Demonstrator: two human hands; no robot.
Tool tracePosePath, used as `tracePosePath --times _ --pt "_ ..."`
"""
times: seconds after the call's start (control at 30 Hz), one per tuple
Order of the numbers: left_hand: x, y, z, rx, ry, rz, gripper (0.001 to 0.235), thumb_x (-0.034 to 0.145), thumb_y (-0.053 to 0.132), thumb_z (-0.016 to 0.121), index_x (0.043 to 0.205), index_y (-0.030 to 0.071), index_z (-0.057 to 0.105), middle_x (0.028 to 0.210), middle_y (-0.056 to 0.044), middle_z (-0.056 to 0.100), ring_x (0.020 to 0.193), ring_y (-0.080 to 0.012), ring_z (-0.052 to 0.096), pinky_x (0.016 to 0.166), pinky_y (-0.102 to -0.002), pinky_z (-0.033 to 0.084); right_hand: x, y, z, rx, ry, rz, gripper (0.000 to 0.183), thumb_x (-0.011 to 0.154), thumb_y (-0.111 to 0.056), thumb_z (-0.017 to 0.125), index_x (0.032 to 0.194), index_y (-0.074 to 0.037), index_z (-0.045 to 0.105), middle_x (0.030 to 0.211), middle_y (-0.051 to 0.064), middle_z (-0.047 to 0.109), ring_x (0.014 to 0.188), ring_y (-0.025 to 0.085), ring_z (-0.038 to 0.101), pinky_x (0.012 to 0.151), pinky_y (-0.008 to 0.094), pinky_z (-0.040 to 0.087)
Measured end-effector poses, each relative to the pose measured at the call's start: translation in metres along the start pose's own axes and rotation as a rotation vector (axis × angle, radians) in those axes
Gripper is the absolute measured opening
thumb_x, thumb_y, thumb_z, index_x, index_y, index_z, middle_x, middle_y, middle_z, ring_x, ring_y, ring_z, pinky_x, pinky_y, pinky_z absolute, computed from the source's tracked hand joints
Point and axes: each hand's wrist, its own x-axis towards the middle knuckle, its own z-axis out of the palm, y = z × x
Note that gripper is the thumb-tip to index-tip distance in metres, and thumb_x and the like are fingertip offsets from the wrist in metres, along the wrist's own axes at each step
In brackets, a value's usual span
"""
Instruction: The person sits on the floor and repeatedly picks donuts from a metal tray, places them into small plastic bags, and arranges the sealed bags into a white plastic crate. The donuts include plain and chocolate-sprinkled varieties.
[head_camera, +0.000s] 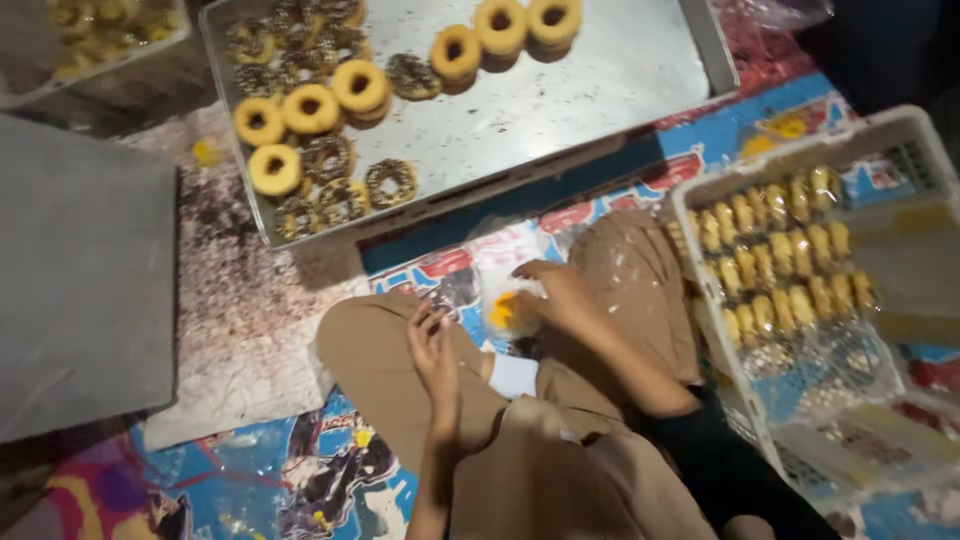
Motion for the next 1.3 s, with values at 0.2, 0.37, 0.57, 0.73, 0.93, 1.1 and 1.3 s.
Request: tracePosePath --times 0.2,0.37,0.57,0.73,0.93,1.1,1.3 --pt "0.005 -0.013 -0.029 -0.003 -0.022 0.06 0.037 0.102 0.006 0.065 0.137 -0.002 0.056 0.129 -0.012 0.062 0.112 -0.018 0.062 0.093 -0.029 0.052 0.077 0.075 0.138 -0.792 0.039 -0.066 0.017 0.072 -0.022 0.066 0.084 -0.011 0.071 0.096 0.009 0.068 0.093 0.024 0.066 0.076 0.044 0.048" --pt "0.045 -0.045 0.005 0.34 -0.016 0.224 0.047 0.093 0.016 0.074 0.132 -0.005 0.058 0.127 -0.016 0.064 0.108 -0.0239 0.064 0.091 -0.032 0.051 0.06 0.043 0.115 -0.789 -0.176 -0.201 0.011 0.083 -0.018 0.062 0.08 -0.018 0.073 0.091 0.004 0.069 0.091 0.021 0.066 0.086 0.043 0.045" --pt "0.036 -0.022 0.073 0.297 -0.496 0.024 0.026 0.096 0.018 0.062 0.121 0.016 0.071 0.117 -0.008 0.075 0.116 -0.0258 0.067 0.1 -0.041 0.049 0.018 -0.066 0.032 -0.779 0.096 -0.316 0.032 0.085 -0.024 0.063 0.114 -0.012 0.067 0.107 0.009 0.067 0.102 0.026 0.063 0.096 0.048 0.041" --pt "0.012 0.021 0.06 0.464 -0.195 0.614 0.054 0.101 0.049 0.056 0.144 0.016 0.051 0.138 -0.018 0.045 0.139 -0.027 0.041 0.12 -0.055 0.03 0.045 -0.142 -0.006 -0.568 0.243 -0.289 0.06 0.089 -0.037 0.065 0.138 -0.005 0.051 0.133 0.021 0.057 0.119 0.037 0.057 0.104 0.053 0.037" --pt "0.144 -0.007 -0.056 -1.329 0.019 0.021 0.024 0.112 0.025 0.062 0.122 0.004 0.057 0.118 -0.019 0.06 0.105 -0.03 0.056 0.083 -0.039 0.054 0.161 -0.201 -0.012 0.28 -0.57 -0.384 0.047 0.092 -0.035 0.071 0.133 -0.012 0.068 0.131 0.016 0.073 0.125 0.033 0.067 0.109 0.045 0.048" --pt "0.169 -0.008 -0.096 -1.508 0.434 -0.213 0.029 0.093 0.027 0.072 0.109 0.006 0.059 0.107 -0.021 0.065 0.102 -0.0331 0.066 0.085 -0.045 0.063 0.284 -0.124 -0.016 -0.585 -0.094 -0.684 0.076 0.046 -0.025 0.09 0.12 -0.014 0.075 0.122 0.017 0.07 0.112 0.04 0.063 0.084 0.053 0.048" --pt "0.162 0.024 -0.071 -1.689 0.42 -0.3 0.047 0.09 0.039 0.068 0.124 0.009 0.053 0.126 -0.033 0.057 0.113 -0.0454 0.06 0.092 -0.058 0.055 0.257 -0.109 -0.017 -0.142 -0.153 -0.425 0.062 0.068 -0.027 0.089 0.125 -0.008 0.071 0.113 0.012 0.072 0.103 0.028 0.07 0.088 0.038 0.055"
